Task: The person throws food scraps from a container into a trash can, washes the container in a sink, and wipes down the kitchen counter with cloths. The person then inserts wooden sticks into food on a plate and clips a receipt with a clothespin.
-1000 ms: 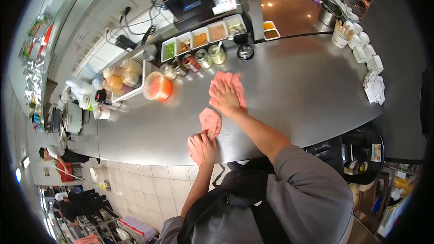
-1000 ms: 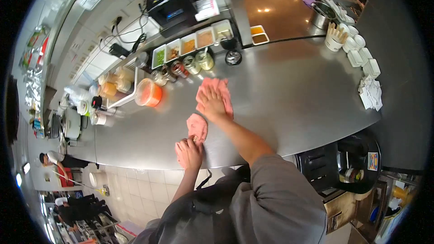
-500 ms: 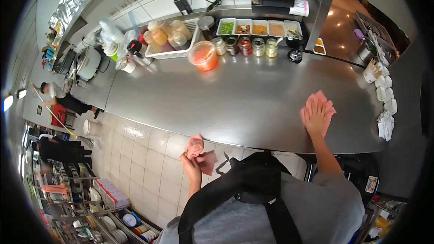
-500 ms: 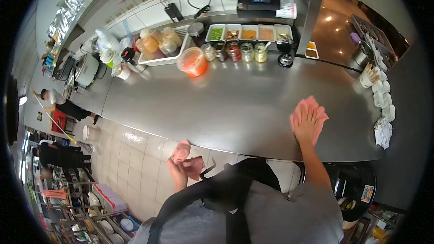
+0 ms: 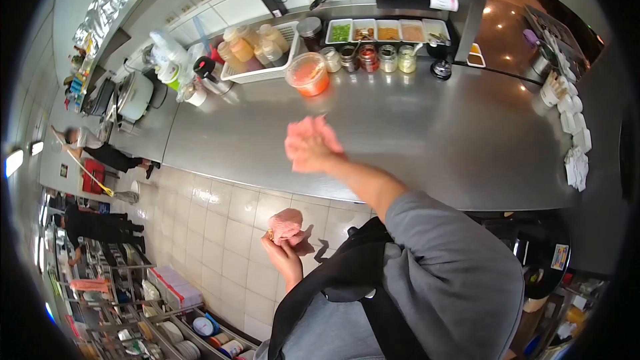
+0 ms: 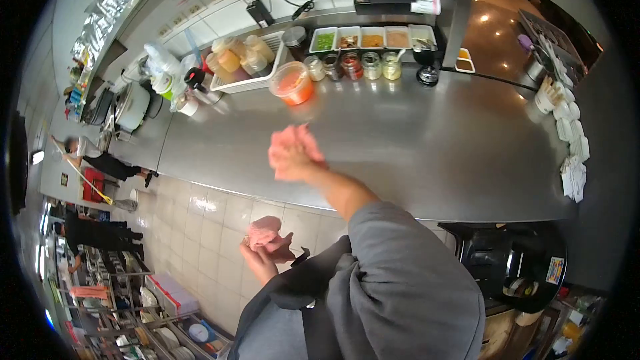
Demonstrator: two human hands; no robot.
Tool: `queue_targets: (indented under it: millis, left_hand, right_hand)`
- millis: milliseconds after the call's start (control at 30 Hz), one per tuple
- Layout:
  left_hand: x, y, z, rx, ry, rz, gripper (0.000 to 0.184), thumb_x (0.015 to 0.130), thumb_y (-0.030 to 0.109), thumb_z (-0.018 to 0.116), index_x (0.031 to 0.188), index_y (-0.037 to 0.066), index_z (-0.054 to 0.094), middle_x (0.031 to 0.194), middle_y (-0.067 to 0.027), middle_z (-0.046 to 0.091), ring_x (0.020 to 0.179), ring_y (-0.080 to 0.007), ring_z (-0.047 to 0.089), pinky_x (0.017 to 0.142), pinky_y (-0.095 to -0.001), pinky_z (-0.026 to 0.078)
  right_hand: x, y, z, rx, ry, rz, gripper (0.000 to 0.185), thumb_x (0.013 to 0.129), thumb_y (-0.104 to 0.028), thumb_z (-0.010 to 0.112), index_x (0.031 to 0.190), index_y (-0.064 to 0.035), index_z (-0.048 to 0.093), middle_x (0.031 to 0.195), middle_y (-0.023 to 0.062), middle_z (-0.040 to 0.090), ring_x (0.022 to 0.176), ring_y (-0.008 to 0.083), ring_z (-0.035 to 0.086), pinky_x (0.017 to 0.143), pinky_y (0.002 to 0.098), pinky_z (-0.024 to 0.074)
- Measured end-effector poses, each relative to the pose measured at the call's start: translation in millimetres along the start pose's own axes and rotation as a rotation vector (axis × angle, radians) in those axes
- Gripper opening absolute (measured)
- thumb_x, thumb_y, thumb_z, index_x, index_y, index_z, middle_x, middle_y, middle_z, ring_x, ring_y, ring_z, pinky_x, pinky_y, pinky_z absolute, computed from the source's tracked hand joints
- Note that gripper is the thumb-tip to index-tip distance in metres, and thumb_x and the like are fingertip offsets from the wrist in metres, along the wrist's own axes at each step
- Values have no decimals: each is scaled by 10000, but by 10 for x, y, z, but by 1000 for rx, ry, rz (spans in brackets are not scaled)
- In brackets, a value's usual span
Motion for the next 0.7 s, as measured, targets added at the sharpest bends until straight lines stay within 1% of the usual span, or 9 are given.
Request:
queue_targets:
  millis: [67,167,233,300,333,467,600,667,700]
  left_hand:
    - [31,-71,78,4,25,20,257,919,96,428,1139,-36,415,1022,-199,457,959,-363,491,847,-405,390]
    - [92,142,260,-15,-55,59,275,905,79,434,1158,-27,416,1028,-198,458,970,-367,490,859,-409,392]
    - [136,197,451,-39,-98,110,289,894,67,446,1167,-20,418,1032,-195,461,968,-365,498,869,-401,394]
    - [214,392,674,-82,-166,188,289,890,58,444,1167,-21,421,1031,-195,464,969,-366,499,867,-400,396]
    - [273,507,801,-118,-213,254,290,886,50,443,1167,-21,424,1030,-194,467,970,-367,499,866,-399,397]
    - [496,1058,1245,-141,-290,422,278,889,62,447,1151,-30,443,1043,-211,478,974,-386,501,853,-393,406]
    - [752,1473,1813,-259,-320,541,288,885,85,489,1147,-24,441,1048,-216,459,939,-411,511,827,-410,432]
    - [806,1495,2134,-19,-360,548,359,867,158,562,1156,-13,434,1079,-212,445,950,-414,528,799,-432,459]
    - [773,1553,2190,19,-397,547,409,848,198,595,1162,-7,431,1089,-210,440,959,-417,530,788,-438,468]
  right_hand:
    - [-232,-394,-375,92,116,-144,233,797,-329,511,929,-150,580,1022,54,509,1049,236,450,933,444,326]
    - [-817,-404,-501,222,199,-131,255,724,-317,556,892,-130,597,1050,68,513,1077,265,445,957,484,306]
    - [-1125,-288,-1149,190,-73,-84,377,734,-361,573,1061,-174,554,1231,53,460,1217,284,363,1037,524,221]
    - [-1612,102,-1712,-48,-350,80,526,756,-391,587,1243,-208,509,1393,29,394,1332,271,278,1097,530,155]
    - [-1934,338,-1916,-88,-351,179,519,772,-380,568,1256,-205,498,1387,34,399,1323,271,290,1090,517,171]
    - [-3638,1128,-2845,-338,-279,659,493,835,-334,495,1306,-193,451,1365,53,419,1288,274,337,1060,466,233]
    - [-5017,1414,-3473,-634,-210,1128,471,898,-289,422,1356,-181,404,1342,72,439,1253,276,384,1031,414,295]
    - [-5301,1441,-3494,-777,-115,1314,506,912,-342,408,1396,-198,365,1409,95,374,1281,321,341,1064,439,238]
    - [-5259,1416,-3500,-730,-75,1480,522,912,-373,409,1403,-201,359,1438,106,338,1294,345,317,1079,455,207]
Point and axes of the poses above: each hand's wrist, its own x-axis towards the middle knuckle, its own z-axis out of the palm, y = z × x, the point moved 1 cm from there along x, towards the middle knuckle
